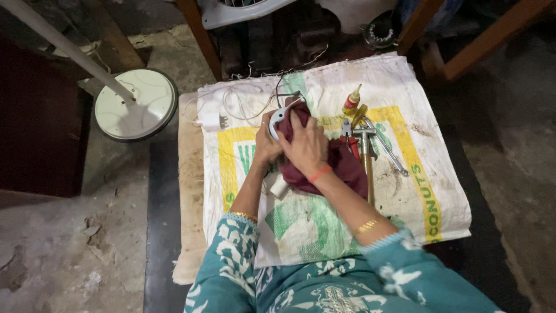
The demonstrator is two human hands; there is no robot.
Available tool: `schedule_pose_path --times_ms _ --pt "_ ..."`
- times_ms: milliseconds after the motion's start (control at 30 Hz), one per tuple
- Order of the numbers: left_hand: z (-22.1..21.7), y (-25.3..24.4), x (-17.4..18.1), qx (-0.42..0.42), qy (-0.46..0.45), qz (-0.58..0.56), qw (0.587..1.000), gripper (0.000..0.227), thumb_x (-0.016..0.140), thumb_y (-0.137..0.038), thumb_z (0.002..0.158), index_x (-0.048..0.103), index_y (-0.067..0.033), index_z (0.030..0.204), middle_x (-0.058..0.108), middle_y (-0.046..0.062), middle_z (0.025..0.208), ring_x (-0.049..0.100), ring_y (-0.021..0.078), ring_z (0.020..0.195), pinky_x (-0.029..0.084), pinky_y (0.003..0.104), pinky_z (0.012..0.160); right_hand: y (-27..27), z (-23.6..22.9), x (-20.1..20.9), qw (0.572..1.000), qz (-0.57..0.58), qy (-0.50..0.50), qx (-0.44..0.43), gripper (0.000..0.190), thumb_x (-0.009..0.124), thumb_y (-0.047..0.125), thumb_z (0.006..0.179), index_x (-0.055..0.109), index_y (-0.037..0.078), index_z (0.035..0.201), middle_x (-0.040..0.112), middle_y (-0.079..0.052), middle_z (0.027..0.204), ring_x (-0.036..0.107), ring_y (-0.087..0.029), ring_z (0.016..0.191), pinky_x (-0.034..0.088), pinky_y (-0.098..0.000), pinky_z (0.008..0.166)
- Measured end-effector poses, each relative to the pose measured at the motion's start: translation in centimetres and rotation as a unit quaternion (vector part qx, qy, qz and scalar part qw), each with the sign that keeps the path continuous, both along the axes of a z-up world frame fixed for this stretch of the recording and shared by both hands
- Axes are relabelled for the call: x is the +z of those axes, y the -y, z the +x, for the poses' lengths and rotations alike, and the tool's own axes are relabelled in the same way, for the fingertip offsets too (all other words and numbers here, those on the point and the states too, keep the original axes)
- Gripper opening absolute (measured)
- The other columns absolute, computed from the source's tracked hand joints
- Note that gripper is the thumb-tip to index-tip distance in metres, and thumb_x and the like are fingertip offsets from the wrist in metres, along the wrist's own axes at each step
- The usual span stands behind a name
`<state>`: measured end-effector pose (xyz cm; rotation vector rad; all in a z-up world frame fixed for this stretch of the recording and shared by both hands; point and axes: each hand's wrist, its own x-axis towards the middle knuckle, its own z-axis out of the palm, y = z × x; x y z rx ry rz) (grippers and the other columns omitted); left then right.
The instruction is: The person sits on the floor and cleans a white cylindrical electrical component using a maroon cloth and a green scouring pad. They wipe the interior and exterior surfaces repeatedly, occasionally adjusting the attached wire and inspecting the component.
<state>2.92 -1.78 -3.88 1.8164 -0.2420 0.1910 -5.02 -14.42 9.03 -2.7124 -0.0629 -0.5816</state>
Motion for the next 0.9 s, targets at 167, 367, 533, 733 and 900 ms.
schedule_pose_path --times_ms 167,367,533,733,900 --pt "0.1 -0.8 3.9 -0.069 0.068 -0.147 0.984 0.108 0.096 -0.012 0.041 0.047 -0.0073 0.137 0.067 0.013 0.123 0.065 0.0261 0.115 0.055 0.039 0.099 10.8 -4.7 5.6 0.958 0.253 -0.117 0.062 0.058 0.085 0.036 0.08 0.069 0.011 0.13 0.075 -0.01 0.113 0.073 -0.021 0.098 0.059 -0.0359 0.089" --pt "-1.1 -2.3 6.9 -0.083 -0.046 -0.418 0.903 0.091 0.083 -0.012 0.065 0.043 -0.0191 0.146 0.065 0.012 0.122 0.066 0.0308 0.105 0.058 0.044 0.095 25.8 -7.1 8.8 0.933 0.352 0.069 0.042 0.038 0.084 0.023 0.095 0.073 0.001 0.124 0.076 -0.008 0.108 0.069 -0.011 0.092 0.056 -0.0287 0.085" --pt "-1.9 -2.2 7.2 -0.054 -0.096 -0.649 0.753 0.072 0.082 -0.037 0.078 0.049 -0.0243 0.141 0.063 0.001 0.133 0.064 0.0253 0.121 0.059 0.048 0.097 27.5 -2.1 4.4 0.992 0.13 0.007 0.004 0.056 0.087 0.043 0.09 0.073 0.001 0.124 0.075 -0.018 0.11 0.072 -0.027 0.097 0.056 -0.0404 0.085" --pt "-2.7 -3.9 5.6 -0.04 -0.097 -0.707 0.699 0.072 0.078 -0.059 0.086 0.052 -0.0286 0.145 0.061 0.007 0.137 0.063 0.0333 0.115 0.055 0.05 0.079 22.4 -1.5 -0.9 0.985 -0.099 -0.103 -0.093 0.076 0.084 0.054 0.075 0.065 0.013 0.137 0.052 -0.029 0.144 0.04 -0.049 0.134 0.034 -0.0642 0.104" --pt "-3.5 -3.8 3.1 0.02 -0.107 -0.733 0.672 0.073 0.073 -0.057 0.079 0.05 -0.0293 0.143 0.06 0.004 0.143 0.06 0.0307 0.13 0.058 0.059 0.1 14.9 -2.0 -1.9 0.998 0.046 0.047 -0.001 0.047 0.073 0.04 0.097 0.068 0.002 0.124 0.066 -0.021 0.122 0.059 -0.037 0.119 0.047 -0.0489 0.107"
